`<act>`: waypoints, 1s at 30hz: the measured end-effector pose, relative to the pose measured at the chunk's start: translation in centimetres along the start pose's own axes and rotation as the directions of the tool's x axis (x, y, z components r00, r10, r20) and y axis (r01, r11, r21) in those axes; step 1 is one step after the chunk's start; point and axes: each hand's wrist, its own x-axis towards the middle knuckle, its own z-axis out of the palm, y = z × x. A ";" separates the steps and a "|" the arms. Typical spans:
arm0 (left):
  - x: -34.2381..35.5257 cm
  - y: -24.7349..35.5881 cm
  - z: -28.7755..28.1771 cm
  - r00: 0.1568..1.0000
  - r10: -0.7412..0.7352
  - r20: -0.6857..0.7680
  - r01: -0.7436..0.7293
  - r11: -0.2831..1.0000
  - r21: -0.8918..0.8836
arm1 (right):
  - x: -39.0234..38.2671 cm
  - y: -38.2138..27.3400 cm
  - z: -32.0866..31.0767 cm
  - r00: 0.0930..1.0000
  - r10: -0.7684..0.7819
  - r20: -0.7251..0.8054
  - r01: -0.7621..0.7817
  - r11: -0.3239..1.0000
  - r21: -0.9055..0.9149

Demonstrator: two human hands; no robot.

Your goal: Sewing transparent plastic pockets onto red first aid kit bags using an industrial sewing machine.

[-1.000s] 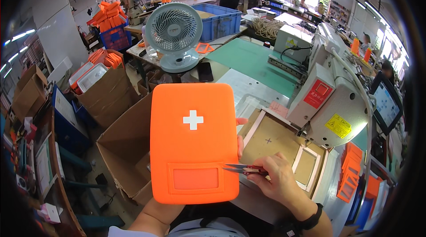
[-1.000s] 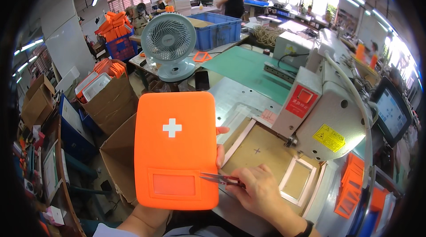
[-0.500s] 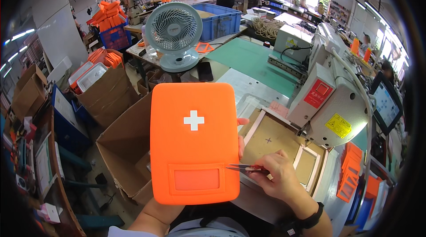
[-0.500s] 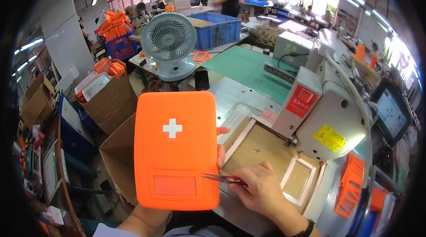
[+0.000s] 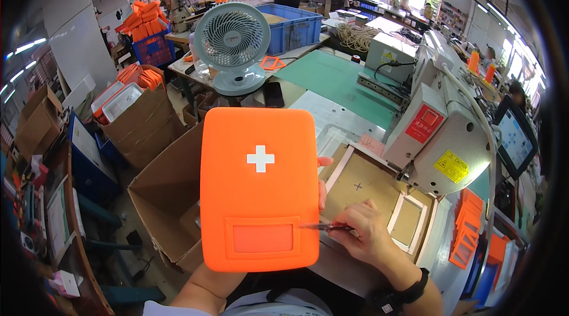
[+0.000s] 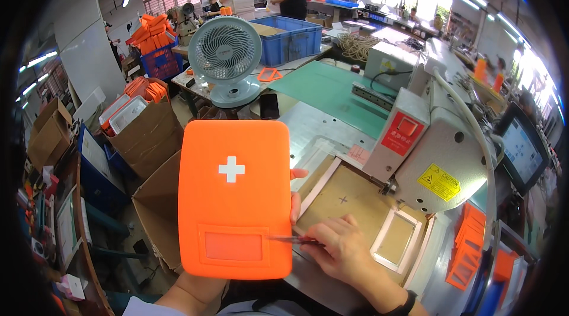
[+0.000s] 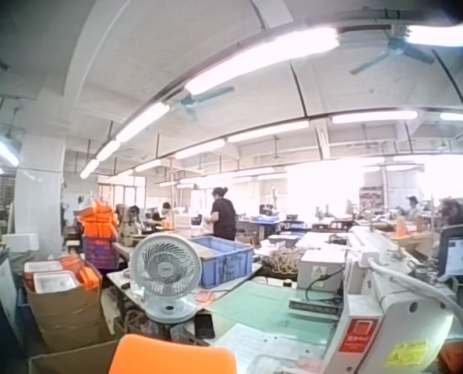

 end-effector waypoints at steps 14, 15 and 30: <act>-0.6 0.3 0.7 0.999 -0.017 -0.040 0.018 1.000 0.003 | 0.1 -0.8 -2.0 0.985 0.142 0.096 -0.149 0.987 0.066; -0.6 0.3 0.7 0.999 -0.018 -0.041 0.018 1.000 0.005 | 0.2 -0.8 -1.9 0.986 0.129 0.103 -0.135 0.990 0.052; -0.7 0.3 0.9 0.998 -0.019 -0.060 0.019 1.000 0.001 | 0.3 -1.5 -2.1 0.989 0.078 0.129 -0.072 0.996 -0.051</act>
